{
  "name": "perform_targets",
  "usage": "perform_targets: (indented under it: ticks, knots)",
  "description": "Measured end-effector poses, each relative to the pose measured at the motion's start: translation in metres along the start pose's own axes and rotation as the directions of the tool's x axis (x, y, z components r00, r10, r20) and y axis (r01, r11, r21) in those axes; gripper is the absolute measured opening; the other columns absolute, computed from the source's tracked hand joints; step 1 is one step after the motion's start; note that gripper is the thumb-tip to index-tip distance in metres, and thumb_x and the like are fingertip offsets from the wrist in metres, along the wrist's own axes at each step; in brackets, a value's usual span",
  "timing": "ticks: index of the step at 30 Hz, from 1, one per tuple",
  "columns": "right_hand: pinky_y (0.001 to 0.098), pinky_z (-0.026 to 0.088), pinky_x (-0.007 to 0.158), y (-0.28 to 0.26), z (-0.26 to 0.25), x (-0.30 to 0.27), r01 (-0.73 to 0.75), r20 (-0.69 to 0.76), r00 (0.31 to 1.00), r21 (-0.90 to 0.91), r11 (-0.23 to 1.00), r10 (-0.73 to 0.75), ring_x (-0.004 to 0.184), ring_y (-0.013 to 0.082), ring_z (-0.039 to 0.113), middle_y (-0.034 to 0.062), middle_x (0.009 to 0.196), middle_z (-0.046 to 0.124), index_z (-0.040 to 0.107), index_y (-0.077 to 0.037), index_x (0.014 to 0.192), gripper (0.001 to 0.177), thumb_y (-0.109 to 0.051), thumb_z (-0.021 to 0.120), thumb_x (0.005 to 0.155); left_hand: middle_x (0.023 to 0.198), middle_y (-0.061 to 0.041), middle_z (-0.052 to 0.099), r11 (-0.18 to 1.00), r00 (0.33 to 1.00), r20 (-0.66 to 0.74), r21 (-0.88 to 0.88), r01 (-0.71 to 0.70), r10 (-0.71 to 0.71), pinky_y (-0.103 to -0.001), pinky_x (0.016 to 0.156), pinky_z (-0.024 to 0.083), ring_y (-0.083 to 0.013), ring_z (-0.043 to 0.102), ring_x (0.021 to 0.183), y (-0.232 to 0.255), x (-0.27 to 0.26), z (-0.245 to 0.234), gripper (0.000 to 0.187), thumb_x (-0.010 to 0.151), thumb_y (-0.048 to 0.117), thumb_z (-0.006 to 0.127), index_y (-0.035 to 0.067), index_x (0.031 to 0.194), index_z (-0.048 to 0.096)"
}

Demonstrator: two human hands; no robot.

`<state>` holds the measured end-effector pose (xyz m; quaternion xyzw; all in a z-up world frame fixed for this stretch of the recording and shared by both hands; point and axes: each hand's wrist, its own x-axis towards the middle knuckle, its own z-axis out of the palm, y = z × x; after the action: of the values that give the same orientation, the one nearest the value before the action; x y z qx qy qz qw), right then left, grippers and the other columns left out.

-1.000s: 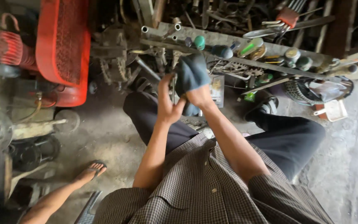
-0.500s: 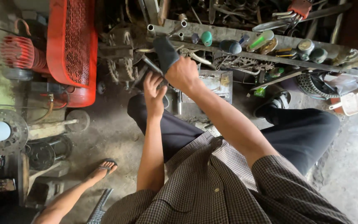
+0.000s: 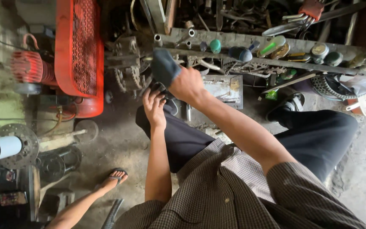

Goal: The person sits cross-legged and uses a dark cloth to wipe a metal hex key. They repeatedly rub the tool with the cloth, turning it over to clean different sides, and then place the cleaned tool on a nearby metal surface.

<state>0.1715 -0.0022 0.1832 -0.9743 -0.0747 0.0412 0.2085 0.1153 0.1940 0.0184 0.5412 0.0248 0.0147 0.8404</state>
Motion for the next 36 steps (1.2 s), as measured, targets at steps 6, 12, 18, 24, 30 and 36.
perform_targets:
  ticks: [6,12,18,24,30,36]
  knots:
    - [0.0455,0.060,0.062,0.026,0.003,-0.002,-0.030,0.004,1.000,-0.140,0.990,0.030,0.075,0.0384,0.073,0.0228,0.097,0.070,0.079,-0.003,0.076,0.026,-0.024,0.064,0.078,0.131,-0.010,0.062,0.979,0.994,-0.004,-0.172,0.107,-0.109,-0.037,0.093,0.051,-0.0224,0.063,0.111,-0.001,0.004,0.000,0.059,0.102,0.027,0.065,0.011,0.153,0.042]
    - [0.0441,0.060,0.064,0.007,-0.007,0.019,0.152,0.066,0.988,-0.316,0.937,-0.138,0.090,0.0348,0.073,0.0185,0.101,0.072,0.080,-0.006,0.089,0.022,-0.019,0.062,0.086,0.131,-0.009,0.062,0.978,0.992,0.026,-0.168,0.124,-0.122,-0.037,0.094,0.050,-0.0221,0.063,0.111,0.003,0.001,0.003,0.055,0.103,0.026,0.063,0.011,0.152,0.044]
    - [0.0438,0.059,0.066,0.002,-0.002,0.032,0.111,-0.029,0.992,-0.261,0.959,-0.122,0.093,0.0321,0.072,0.0145,0.102,0.073,0.080,-0.008,0.085,0.021,-0.020,0.063,0.085,0.130,-0.010,0.062,0.987,0.991,0.053,-0.099,0.129,-0.124,-0.037,0.095,0.049,-0.0215,0.063,0.110,0.005,-0.002,0.010,0.054,0.104,0.025,0.063,0.008,0.152,0.044]
    - [0.0438,0.060,0.066,0.023,-0.019,0.005,0.135,0.174,0.981,-0.307,0.942,-0.084,0.098,0.0325,0.073,0.0133,0.106,0.073,0.081,-0.009,0.091,0.019,-0.018,0.064,0.090,0.130,-0.010,0.061,0.984,0.990,0.059,-0.114,0.134,-0.127,-0.036,0.095,0.050,-0.0210,0.063,0.108,0.010,-0.004,0.004,0.055,0.104,0.025,0.062,0.007,0.152,0.043]
    - [0.0429,0.060,0.071,0.033,-0.028,-0.012,0.128,0.124,0.989,-0.389,0.912,-0.086,0.098,0.0317,0.072,0.0138,0.107,0.073,0.082,-0.010,0.090,0.018,-0.018,0.067,0.083,0.131,-0.011,0.061,0.982,0.991,0.086,-0.152,0.115,-0.102,-0.037,0.095,0.050,-0.0216,0.063,0.108,0.008,-0.004,0.005,0.054,0.104,0.025,0.063,0.007,0.151,0.044]
    - [0.0435,0.060,0.075,0.011,-0.005,0.003,0.041,0.182,0.983,-0.245,0.969,0.005,0.099,0.0326,0.074,0.0133,0.104,0.074,0.081,-0.009,0.094,0.021,-0.018,0.062,0.093,0.130,-0.011,0.062,0.983,0.984,0.092,-0.094,0.159,-0.151,-0.036,0.095,0.049,-0.0211,0.062,0.106,0.003,-0.001,0.009,0.055,0.103,0.025,0.063,0.007,0.152,0.044]
